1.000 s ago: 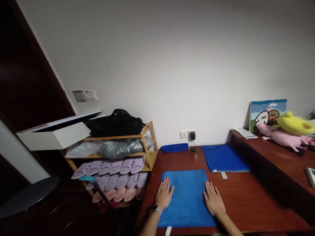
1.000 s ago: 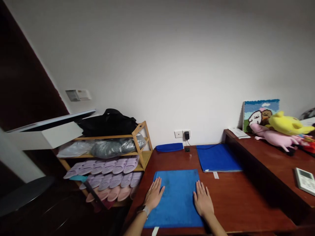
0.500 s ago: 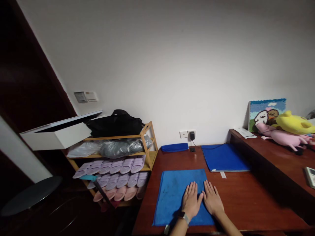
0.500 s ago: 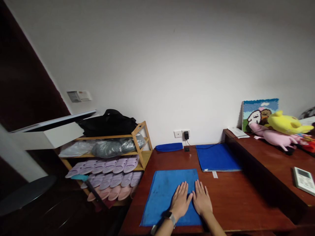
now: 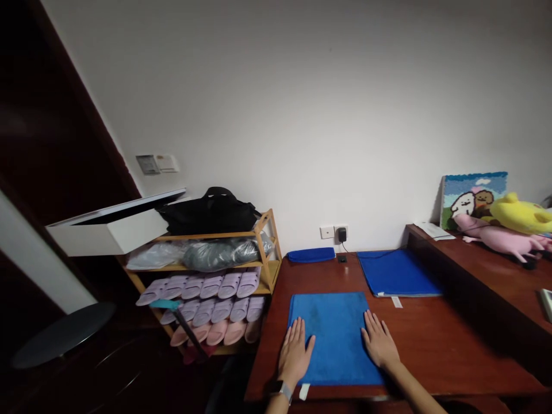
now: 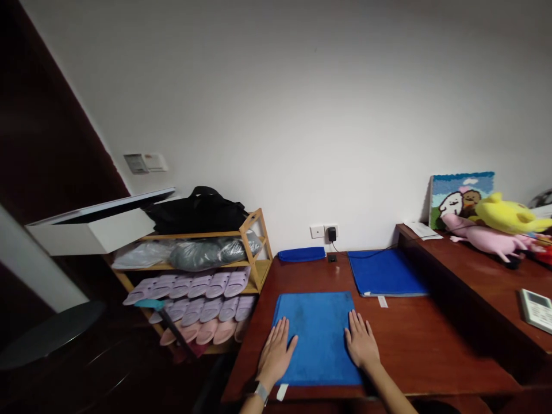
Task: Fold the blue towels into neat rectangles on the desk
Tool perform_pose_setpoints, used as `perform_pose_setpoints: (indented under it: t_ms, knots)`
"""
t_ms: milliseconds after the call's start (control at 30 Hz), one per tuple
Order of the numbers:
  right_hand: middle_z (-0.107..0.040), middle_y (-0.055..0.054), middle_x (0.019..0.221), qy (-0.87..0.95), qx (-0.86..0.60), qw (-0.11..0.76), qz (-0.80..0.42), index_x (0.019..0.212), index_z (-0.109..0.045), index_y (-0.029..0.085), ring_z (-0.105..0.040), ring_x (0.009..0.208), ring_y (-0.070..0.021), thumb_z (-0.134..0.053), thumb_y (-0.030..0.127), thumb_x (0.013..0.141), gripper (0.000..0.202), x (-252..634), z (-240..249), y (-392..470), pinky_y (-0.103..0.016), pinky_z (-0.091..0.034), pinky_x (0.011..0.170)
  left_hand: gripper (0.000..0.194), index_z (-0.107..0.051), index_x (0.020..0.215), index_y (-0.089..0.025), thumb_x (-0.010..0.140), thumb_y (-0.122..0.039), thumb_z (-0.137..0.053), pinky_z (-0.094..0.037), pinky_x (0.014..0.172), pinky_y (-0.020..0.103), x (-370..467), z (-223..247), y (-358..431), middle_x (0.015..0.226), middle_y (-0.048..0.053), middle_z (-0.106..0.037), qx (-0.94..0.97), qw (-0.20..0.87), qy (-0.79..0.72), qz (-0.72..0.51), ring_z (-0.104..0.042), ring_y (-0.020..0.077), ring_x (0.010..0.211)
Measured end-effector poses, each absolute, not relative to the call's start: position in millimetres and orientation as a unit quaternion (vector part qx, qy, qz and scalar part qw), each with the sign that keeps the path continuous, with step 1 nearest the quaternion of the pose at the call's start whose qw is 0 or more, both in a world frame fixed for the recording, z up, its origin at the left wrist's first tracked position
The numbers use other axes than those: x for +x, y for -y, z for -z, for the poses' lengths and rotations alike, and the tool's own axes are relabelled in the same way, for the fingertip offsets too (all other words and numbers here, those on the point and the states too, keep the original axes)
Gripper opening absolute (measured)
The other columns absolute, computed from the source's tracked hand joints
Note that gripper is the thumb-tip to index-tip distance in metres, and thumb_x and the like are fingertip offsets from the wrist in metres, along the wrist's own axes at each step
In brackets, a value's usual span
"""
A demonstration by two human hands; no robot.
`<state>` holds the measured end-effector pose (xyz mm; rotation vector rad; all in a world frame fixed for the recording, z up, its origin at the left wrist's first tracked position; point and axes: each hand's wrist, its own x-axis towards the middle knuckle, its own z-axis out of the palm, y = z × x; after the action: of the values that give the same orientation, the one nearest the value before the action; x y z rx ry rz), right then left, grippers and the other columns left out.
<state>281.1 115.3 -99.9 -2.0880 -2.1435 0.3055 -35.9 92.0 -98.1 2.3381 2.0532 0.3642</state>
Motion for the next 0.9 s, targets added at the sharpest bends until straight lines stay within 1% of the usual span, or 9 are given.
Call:
perform_pose_setpoints:
  t_ms: [133, 233, 300, 400, 600, 700, 767, 833, 900]
  knots:
    - [-0.024, -0.006, 0.173, 0.700, -0.705, 0.061, -0.099, 0.166, -0.024, 0.012, -0.019, 0.161, -0.0232, -0.018, 0.044, 0.104, 0.070, 278, 98, -107, -0.046, -0.014, 0.132, 0.075, -0.037, 0.163, -0.013, 0.107, -0.061, -0.024, -0.030, 0.129, 0.051, -33, 100, -93, 0.170, 0.012, -0.034, 0.747, -0.002, -0.652, -0.127, -0.032, 0.0300, 0.157]
    - [-0.028, -0.005, 0.172, 0.698, -0.705, 0.091, -0.080, 0.165, -0.032, 0.015, -0.021, 0.161, -0.0259, -0.019, 0.046, 0.103, 0.070, 280, 108, -89, -0.050, -0.016, 0.131, 0.073, -0.037, 0.163, -0.014, 0.107, -0.059, -0.025, -0.031, 0.129, 0.052, -34, 101, -93, 0.169, 0.012, -0.035, 0.746, -0.003, -0.654, -0.126, -0.033, 0.0303, 0.157]
    - [-0.030, -0.004, 0.171, 0.701, -0.701, 0.102, -0.083, 0.164, -0.033, 0.017, -0.023, 0.160, -0.0260, -0.019, 0.049, 0.103, 0.071, 282, 117, -76, -0.050, -0.018, 0.131, 0.074, -0.036, 0.163, -0.013, 0.107, -0.059, -0.025, -0.031, 0.129, 0.051, -33, 101, -93, 0.170, 0.012, -0.034, 0.746, 0.000, -0.654, -0.122, -0.032, 0.0296, 0.158]
    - [-0.028, -0.003, 0.171, 0.702, -0.700, 0.096, -0.094, 0.165, -0.031, 0.016, -0.022, 0.160, -0.0249, -0.019, 0.050, 0.103, 0.072, 286, 123, -62, -0.049, -0.018, 0.132, 0.074, -0.035, 0.164, -0.013, 0.107, -0.060, -0.026, -0.029, 0.130, 0.048, -34, 101, -94, 0.171, 0.011, -0.032, 0.744, 0.002, -0.658, -0.119, -0.029, 0.0285, 0.158]
    - [-0.025, -0.002, 0.172, 0.707, -0.692, 0.113, -0.095, 0.165, -0.032, 0.017, -0.020, 0.161, -0.0263, -0.020, 0.049, 0.102, 0.071, 284, 118, -59, -0.051, -0.017, 0.132, 0.068, -0.032, 0.165, -0.019, 0.107, -0.055, -0.029, -0.031, 0.129, 0.052, -31, 99, -95, 0.169, 0.009, -0.035, 0.740, -0.008, -0.661, -0.124, -0.032, 0.0292, 0.157]
    - [-0.025, -0.002, 0.171, 0.706, -0.692, 0.114, -0.096, 0.165, -0.031, 0.017, -0.020, 0.161, -0.0258, -0.019, 0.048, 0.103, 0.071, 283, 117, -59, -0.051, -0.017, 0.132, 0.066, -0.031, 0.165, -0.019, 0.109, -0.052, -0.027, -0.032, 0.129, 0.051, 4, 92, -90, 0.169, 0.009, -0.035, 0.758, -0.016, -0.637, -0.143, -0.033, 0.0286, 0.157]
    - [-0.025, -0.003, 0.171, 0.706, -0.694, 0.108, -0.093, 0.165, -0.031, 0.015, -0.020, 0.161, -0.0261, -0.019, 0.047, 0.103, 0.071, 283, 116, -59, -0.051, -0.016, 0.132, 0.065, -0.029, 0.166, -0.018, 0.109, -0.051, -0.025, -0.033, 0.129, 0.050, 42, 87, -84, 0.170, 0.008, -0.032, 0.794, 0.001, -0.589, -0.153, -0.031, 0.0274, 0.157]
    - [-0.026, -0.003, 0.171, 0.709, -0.692, 0.102, -0.090, 0.165, -0.032, 0.015, -0.020, 0.161, -0.0269, -0.020, 0.047, 0.103, 0.070, 283, 117, -58, -0.051, -0.016, 0.132, 0.064, -0.023, 0.167, -0.021, 0.110, -0.049, -0.025, -0.032, 0.130, 0.050, 84, 84, -78, 0.172, 0.005, -0.027, 0.832, 0.025, -0.528, -0.166, -0.028, 0.0267, 0.159]
    - [-0.025, -0.003, 0.172, 0.721, -0.680, 0.099, -0.086, 0.164, -0.034, 0.016, -0.020, 0.161, -0.0276, -0.022, 0.043, 0.103, 0.068, 285, 118, -58, -0.053, -0.017, 0.132, 0.063, -0.017, 0.168, -0.024, 0.109, -0.047, -0.025, -0.031, 0.131, 0.050, 118, 84, -73, 0.173, 0.003, -0.023, 0.852, 0.046, -0.494, -0.166, -0.025, 0.0261, 0.160]
